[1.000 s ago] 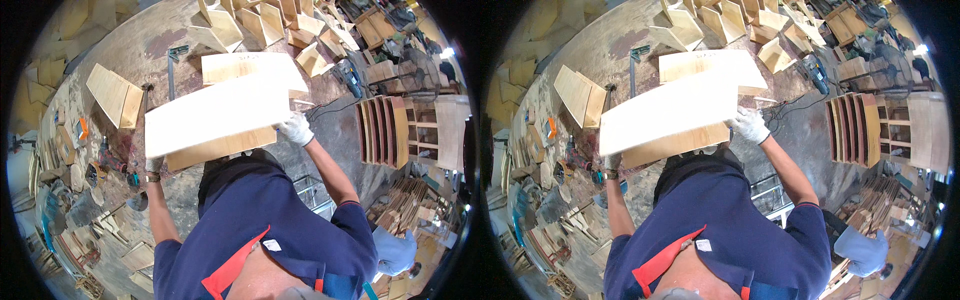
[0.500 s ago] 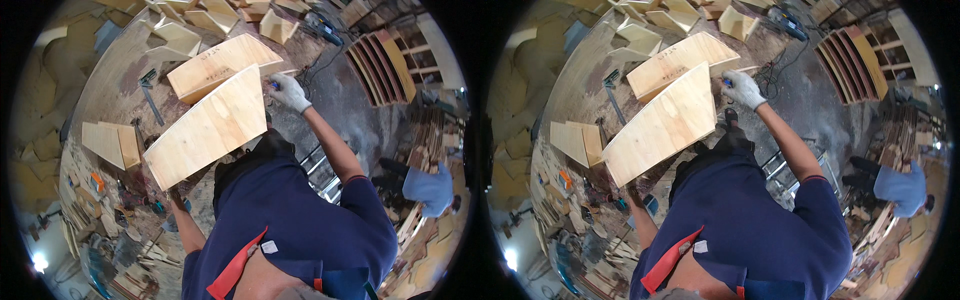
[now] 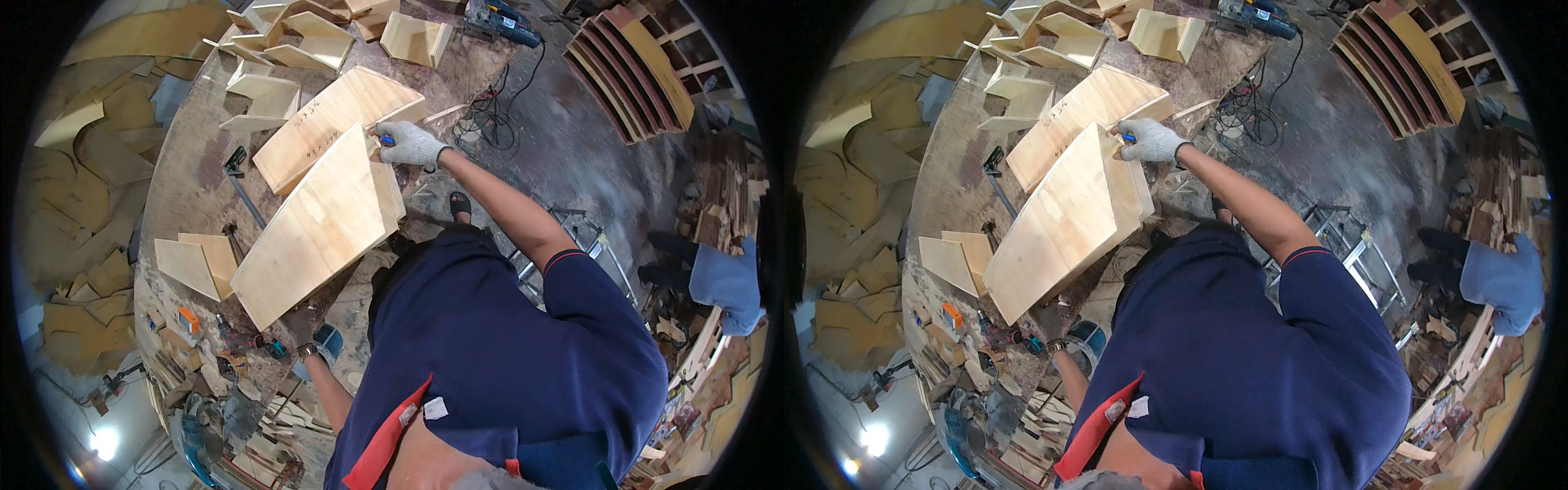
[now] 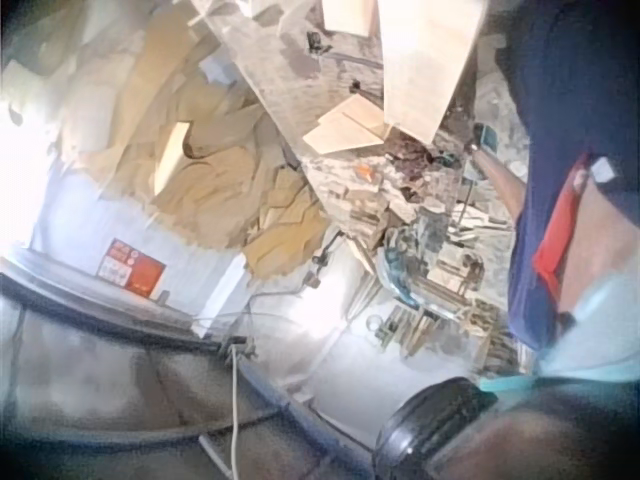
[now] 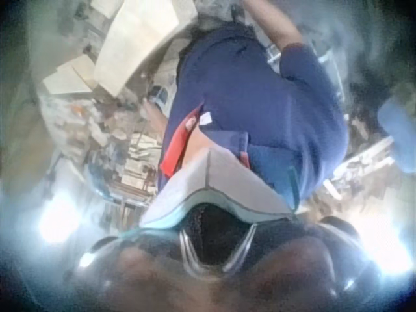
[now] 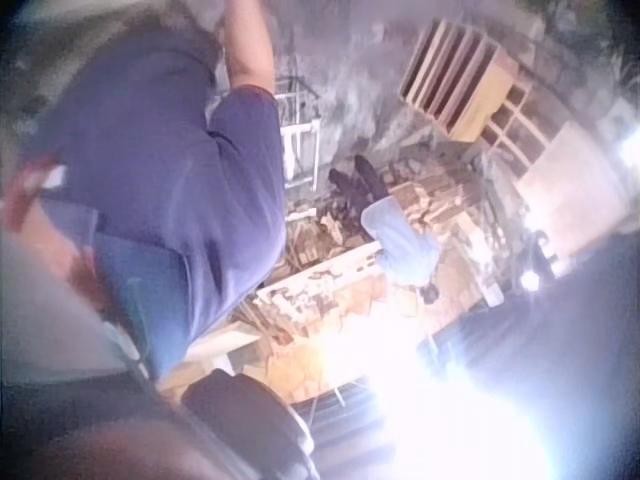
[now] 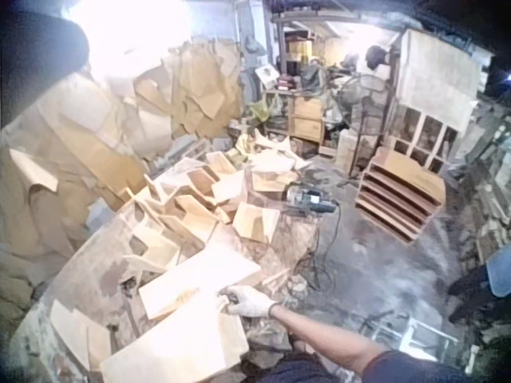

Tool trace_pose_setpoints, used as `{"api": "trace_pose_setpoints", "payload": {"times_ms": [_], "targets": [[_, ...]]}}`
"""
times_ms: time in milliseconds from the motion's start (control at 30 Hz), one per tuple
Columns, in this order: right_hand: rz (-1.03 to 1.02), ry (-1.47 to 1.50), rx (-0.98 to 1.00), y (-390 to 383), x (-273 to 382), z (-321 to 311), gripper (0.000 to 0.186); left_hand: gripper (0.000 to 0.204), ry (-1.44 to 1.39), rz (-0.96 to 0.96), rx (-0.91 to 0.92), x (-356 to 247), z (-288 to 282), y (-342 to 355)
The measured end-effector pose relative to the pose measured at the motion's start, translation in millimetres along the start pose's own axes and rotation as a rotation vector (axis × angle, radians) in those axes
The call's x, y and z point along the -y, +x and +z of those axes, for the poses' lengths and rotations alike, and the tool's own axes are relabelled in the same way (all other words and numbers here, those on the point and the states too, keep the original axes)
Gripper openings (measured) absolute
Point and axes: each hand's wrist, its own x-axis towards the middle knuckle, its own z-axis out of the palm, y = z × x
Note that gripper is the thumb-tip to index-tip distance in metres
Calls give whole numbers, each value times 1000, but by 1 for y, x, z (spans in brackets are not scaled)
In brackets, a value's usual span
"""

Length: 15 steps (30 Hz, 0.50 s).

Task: The person uses a table saw to cut thin wooden strips, then moves to a workbench to mark curved wooden pieces with a pen. The person handles multiple wood pieces, aligns them, and writes on their surfaces.

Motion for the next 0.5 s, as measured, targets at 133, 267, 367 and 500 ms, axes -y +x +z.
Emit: {"api": "trace_pose_setpoints", "payload": {"times_ms": [133,267,367,500], "targets": [[-127,-172,-75,7,-2,4,47,51,-449,-56,-59,-11,-2,-5],[-122,-160,-123,13,-5,6,42,57,-124,12,-18,-29,-6,-11],[-65,-90,-86,17,-3,7,39,58,-56,55,-65,-42,-8,-11],[-39,3,-137,22,1,12,38,59,7,-36,-34,-46,-7,-4]]}}
